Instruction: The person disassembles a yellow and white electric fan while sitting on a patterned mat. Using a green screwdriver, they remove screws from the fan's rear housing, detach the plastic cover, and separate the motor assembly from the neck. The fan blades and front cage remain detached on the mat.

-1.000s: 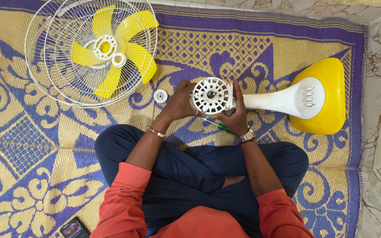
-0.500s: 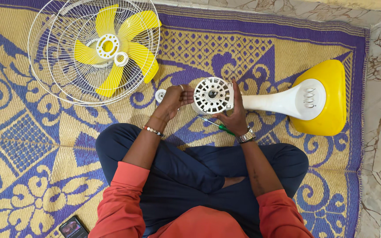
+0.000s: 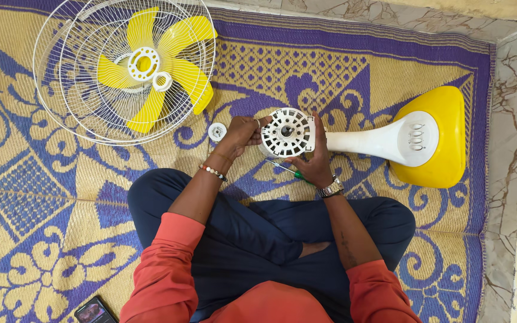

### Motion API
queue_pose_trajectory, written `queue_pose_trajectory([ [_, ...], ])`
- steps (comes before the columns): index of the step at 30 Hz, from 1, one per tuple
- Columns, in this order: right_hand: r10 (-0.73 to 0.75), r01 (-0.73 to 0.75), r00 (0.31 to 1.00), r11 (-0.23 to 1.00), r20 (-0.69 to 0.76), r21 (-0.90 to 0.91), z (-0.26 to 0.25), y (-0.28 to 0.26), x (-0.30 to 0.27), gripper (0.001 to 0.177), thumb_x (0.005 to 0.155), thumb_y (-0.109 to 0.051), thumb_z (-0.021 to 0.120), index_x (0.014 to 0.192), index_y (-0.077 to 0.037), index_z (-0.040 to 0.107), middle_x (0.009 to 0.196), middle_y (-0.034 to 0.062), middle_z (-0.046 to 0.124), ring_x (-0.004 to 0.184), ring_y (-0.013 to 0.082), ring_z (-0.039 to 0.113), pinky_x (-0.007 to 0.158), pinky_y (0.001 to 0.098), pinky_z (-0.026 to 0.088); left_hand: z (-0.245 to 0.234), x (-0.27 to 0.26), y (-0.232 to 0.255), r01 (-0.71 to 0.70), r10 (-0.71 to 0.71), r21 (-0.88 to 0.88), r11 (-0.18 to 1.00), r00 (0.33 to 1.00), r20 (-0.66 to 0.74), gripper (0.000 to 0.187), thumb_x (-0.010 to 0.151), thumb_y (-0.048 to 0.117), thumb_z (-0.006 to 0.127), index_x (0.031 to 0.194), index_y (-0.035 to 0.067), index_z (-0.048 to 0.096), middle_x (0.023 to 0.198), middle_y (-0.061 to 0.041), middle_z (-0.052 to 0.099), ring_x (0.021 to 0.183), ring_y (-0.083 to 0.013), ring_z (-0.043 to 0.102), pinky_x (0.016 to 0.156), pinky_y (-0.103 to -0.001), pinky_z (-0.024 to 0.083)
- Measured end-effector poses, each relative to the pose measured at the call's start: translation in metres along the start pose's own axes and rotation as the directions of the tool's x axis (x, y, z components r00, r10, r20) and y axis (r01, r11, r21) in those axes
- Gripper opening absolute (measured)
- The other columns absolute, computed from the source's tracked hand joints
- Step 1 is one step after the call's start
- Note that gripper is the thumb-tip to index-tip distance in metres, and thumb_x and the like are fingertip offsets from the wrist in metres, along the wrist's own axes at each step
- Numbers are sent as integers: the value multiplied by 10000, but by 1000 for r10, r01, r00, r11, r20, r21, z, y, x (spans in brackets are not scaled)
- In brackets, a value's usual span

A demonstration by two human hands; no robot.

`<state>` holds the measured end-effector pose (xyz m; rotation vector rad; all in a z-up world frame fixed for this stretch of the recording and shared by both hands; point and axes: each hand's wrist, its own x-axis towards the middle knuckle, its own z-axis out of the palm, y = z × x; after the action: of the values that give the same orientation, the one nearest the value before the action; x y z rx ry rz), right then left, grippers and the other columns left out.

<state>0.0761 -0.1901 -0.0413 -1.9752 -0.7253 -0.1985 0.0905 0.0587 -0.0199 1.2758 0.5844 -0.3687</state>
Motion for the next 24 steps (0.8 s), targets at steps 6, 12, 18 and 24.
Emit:
queue_pose_trajectory([
  [6,1,-1,1000,999,-3,-39,6,-1,-2,1156,730,-311,958,1624,-41,278,1683,216,314,1570,385,314,1285,503,323,-3,-5,14,-129,130,-11,992,992,8,378,874,254,836,630,41,641,546,-33,596,437,-102,461,406,-247,348],
  [12,30,-31,996,999,-81,-11,-1,-9,1,990,755,-148,929,1577,-59,385,1624,179,436,1524,349,428,1263,478,386,3,-26,19,-441,480,342,830,877,-33,377,843,268,877,651,11,679,596,-24,642,522,-48,502,464,-251,385],
  [18,11,9,984,994,-176,109,-13,-19,4,837,785,18,835,1521,-49,441,1587,197,451,1490,344,469,1220,460,452,13,-36,26,-444,506,432,785,862,-32,315,854,273,864,731,18,725,608,-17,673,525,-45,561,470,-231,424],
  [24,-35,51,964,997,-262,57,-17,-21,3,647,871,109,745,1463,-30,523,1586,206,480,1490,346,497,1204,456,490,19,-40,22,-588,590,264,765,804,79,183,916,130,800,1033,3,738,751,-15,702,633,-46,589,558,-204,463],
])
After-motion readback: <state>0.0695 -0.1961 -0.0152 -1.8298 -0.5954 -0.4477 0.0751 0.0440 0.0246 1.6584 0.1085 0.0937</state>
